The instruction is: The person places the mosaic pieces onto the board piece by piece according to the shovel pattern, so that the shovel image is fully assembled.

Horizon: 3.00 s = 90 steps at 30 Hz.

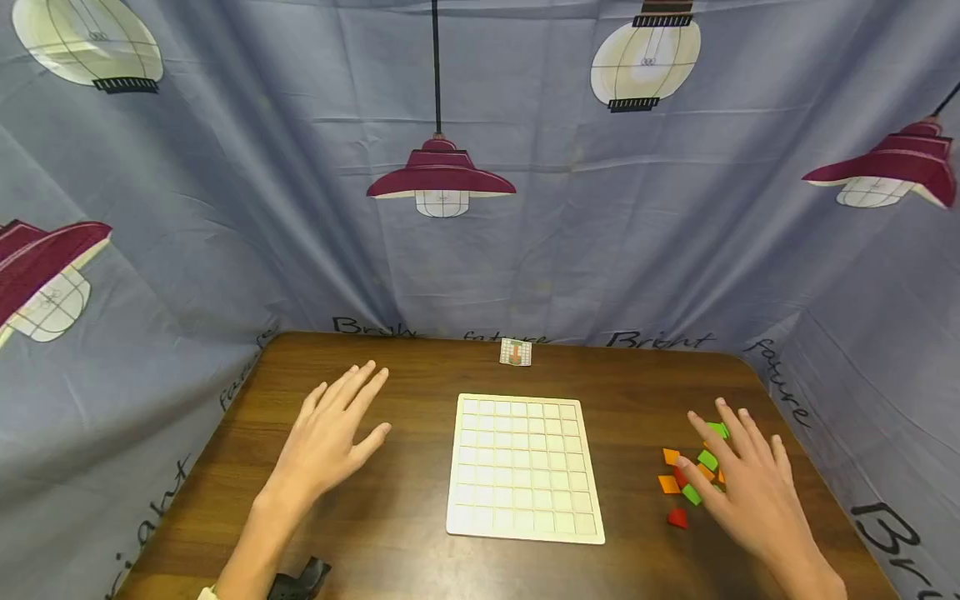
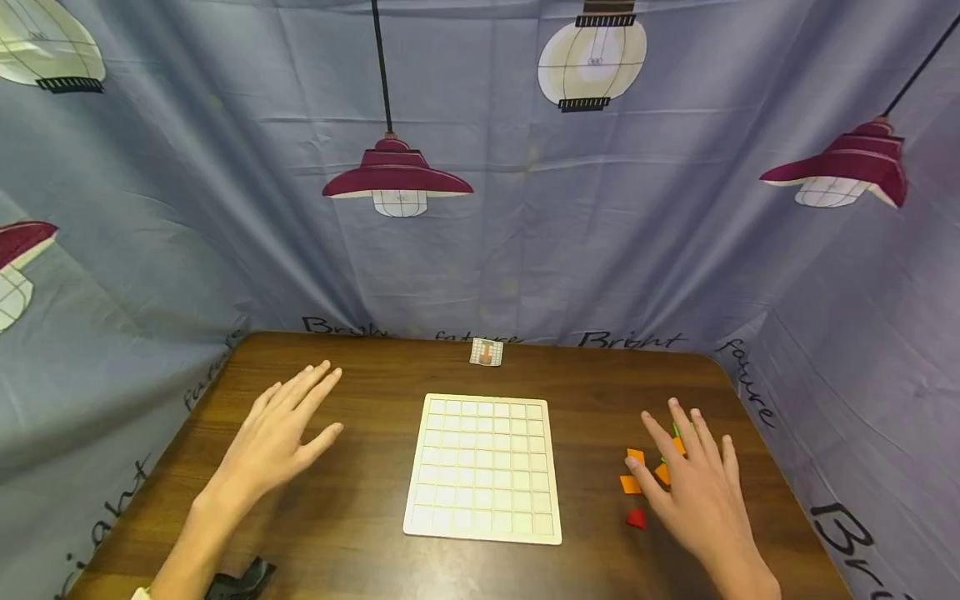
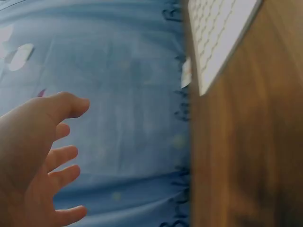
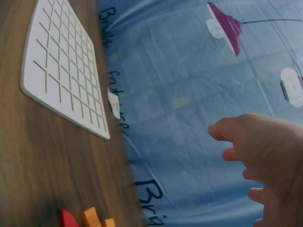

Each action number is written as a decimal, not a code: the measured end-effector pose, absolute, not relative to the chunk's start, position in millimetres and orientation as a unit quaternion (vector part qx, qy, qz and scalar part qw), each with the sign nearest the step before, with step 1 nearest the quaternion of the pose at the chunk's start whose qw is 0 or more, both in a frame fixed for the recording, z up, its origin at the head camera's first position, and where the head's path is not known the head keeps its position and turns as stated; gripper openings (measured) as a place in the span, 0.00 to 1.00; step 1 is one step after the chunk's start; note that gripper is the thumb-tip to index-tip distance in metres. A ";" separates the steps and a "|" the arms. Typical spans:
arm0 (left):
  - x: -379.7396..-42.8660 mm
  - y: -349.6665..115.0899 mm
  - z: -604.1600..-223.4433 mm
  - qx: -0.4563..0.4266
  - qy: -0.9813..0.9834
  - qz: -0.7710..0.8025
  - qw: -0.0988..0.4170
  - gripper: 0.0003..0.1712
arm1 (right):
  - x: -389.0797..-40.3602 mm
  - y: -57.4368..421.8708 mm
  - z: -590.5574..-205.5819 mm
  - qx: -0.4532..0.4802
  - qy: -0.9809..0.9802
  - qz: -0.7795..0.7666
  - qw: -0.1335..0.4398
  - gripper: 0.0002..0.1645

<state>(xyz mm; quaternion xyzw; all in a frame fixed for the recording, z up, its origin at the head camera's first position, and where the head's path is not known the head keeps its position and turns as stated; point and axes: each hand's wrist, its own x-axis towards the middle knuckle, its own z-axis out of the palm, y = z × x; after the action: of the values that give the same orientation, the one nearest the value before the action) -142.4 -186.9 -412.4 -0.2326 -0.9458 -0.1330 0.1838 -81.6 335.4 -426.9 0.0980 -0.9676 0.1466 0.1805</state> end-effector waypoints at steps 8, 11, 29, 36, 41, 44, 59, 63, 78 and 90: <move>-150.5 -167.0 -448.6 -0.270 -0.940 -0.159 0.131 0.42 | -79.7 328.8 -438.4 0.114 -0.956 0.197 0.185 0.31; -152.1 -159.0 -459.4 -0.280 -0.939 -0.164 0.116 0.39 | -79.3 327.4 -442.0 0.095 -0.956 0.224 0.166 0.31; -152.8 -113.3 -512.2 -0.354 -0.924 -0.141 -0.032 0.33 | -72.3 356.8 -465.8 0.013 -0.922 0.337 0.191 0.24; -151.8 -106.3 -522.1 -0.351 -0.923 -0.133 -0.084 0.31 | -75.7 378.8 -476.1 0.002 -0.913 0.354 0.204 0.22; -151.2 -103.2 -520.3 -0.359 -0.922 -0.122 -0.078 0.31 | -82.5 396.3 -480.9 -0.019 -0.912 0.357 0.200 0.22; -150.7 -101.6 -518.1 -0.366 -0.921 -0.114 -0.073 0.32 | -90.9 408.0 -484.6 -0.047 -0.925 0.340 0.166 0.25; -148.8 -103.2 -518.1 -0.376 -0.916 -0.114 -0.083 0.32 | -146.4 476.2 -536.7 -0.073 -0.919 0.380 0.074 0.32; -149.6 -102.8 -519.0 -0.379 -0.915 -0.110 -0.087 0.32 | -156.4 484.7 -540.3 -0.059 -0.928 0.360 0.072 0.31; -149.7 -103.3 -520.7 -0.383 -0.914 -0.102 -0.087 0.32 | -175.2 494.0 -541.6 -0.060 -0.967 0.243 0.058 0.25; -149.6 -104.3 -518.3 -0.385 -0.912 -0.114 -0.088 0.32 | -175.7 475.5 -534.1 -0.051 -0.959 0.247 0.125 0.24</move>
<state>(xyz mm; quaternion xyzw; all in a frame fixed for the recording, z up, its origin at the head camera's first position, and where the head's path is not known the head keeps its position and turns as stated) -149.6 -104.3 -518.3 -0.3851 -0.9116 -0.1140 -0.0877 -175.7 475.5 -534.1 -0.0511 -0.9595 0.2475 0.1247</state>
